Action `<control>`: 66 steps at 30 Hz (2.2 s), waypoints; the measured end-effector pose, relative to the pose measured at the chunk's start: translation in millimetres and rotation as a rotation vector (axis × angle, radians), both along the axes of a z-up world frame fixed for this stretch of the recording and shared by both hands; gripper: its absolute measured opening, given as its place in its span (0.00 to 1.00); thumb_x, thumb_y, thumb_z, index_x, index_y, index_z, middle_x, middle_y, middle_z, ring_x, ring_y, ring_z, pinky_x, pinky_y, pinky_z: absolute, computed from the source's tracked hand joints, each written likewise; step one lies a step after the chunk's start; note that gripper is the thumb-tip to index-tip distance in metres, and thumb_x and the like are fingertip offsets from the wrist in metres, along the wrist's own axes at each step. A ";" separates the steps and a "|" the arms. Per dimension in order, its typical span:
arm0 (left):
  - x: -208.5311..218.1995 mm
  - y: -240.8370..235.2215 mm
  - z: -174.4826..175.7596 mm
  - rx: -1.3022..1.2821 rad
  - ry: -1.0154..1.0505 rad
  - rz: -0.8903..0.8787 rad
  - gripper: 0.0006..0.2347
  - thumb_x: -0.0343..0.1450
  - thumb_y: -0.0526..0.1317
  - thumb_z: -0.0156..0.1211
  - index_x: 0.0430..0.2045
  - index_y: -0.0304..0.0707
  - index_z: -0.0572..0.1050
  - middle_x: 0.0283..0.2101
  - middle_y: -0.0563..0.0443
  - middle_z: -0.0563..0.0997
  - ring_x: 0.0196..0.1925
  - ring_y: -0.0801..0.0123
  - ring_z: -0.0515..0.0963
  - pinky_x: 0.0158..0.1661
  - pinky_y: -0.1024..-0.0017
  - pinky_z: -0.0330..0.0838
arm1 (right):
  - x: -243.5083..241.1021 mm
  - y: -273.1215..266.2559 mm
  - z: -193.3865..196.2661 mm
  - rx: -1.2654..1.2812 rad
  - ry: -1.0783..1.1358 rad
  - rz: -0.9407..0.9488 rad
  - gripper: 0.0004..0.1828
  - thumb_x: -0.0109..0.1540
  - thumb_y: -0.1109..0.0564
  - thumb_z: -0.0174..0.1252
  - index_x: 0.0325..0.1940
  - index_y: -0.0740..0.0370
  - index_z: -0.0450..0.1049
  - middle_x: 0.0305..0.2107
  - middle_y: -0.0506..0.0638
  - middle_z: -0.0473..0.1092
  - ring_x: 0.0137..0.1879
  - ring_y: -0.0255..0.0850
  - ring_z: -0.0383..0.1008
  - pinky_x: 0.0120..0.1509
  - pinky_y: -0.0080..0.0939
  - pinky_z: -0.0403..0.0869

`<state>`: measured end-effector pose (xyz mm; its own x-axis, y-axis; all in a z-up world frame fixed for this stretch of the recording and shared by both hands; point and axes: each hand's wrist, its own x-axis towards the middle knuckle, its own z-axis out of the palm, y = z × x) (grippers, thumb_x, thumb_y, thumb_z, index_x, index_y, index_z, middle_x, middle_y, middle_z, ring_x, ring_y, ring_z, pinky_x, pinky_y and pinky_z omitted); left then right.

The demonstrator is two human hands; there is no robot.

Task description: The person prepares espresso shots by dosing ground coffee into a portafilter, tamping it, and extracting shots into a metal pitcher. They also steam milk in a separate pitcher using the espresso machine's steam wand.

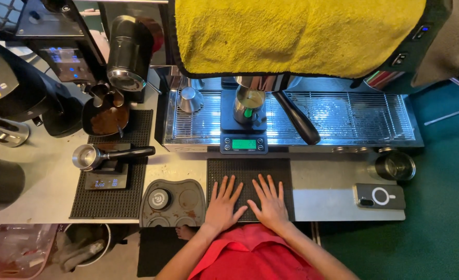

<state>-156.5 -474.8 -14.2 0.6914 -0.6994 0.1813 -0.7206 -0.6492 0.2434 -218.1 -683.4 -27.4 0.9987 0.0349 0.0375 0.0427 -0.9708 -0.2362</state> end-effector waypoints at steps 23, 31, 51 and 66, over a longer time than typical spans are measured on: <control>6.0 10.8 32.5 0.264 0.359 -0.099 0.50 0.59 0.70 0.66 0.76 0.55 0.51 0.81 0.45 0.44 0.82 0.48 0.39 0.75 0.43 0.31 | -9.3 -16.7 36.2 -0.035 0.245 0.274 0.59 0.54 0.23 0.66 0.82 0.42 0.49 0.79 0.47 0.42 0.84 0.56 0.33 0.80 0.74 0.32; 3.4 9.4 36.4 0.283 0.350 -0.083 0.49 0.61 0.70 0.63 0.76 0.56 0.50 0.81 0.47 0.44 0.82 0.50 0.39 0.75 0.43 0.31 | -10.1 -15.9 33.0 -0.044 0.235 0.259 0.60 0.54 0.20 0.64 0.82 0.41 0.49 0.80 0.46 0.41 0.84 0.56 0.33 0.80 0.74 0.33; 2.8 10.0 31.3 0.245 0.322 -0.078 0.48 0.60 0.71 0.61 0.75 0.55 0.53 0.80 0.45 0.46 0.81 0.48 0.40 0.74 0.42 0.33 | -13.6 -17.7 19.8 -0.056 0.070 0.269 0.61 0.51 0.18 0.65 0.81 0.40 0.53 0.78 0.47 0.46 0.83 0.56 0.38 0.79 0.74 0.38; 4.4 10.4 31.7 0.277 0.325 -0.091 0.47 0.63 0.71 0.59 0.76 0.55 0.50 0.80 0.45 0.43 0.82 0.48 0.38 0.74 0.42 0.32 | -12.4 -16.9 21.3 -0.032 0.078 0.260 0.59 0.53 0.18 0.65 0.80 0.40 0.54 0.78 0.46 0.47 0.83 0.56 0.39 0.79 0.74 0.37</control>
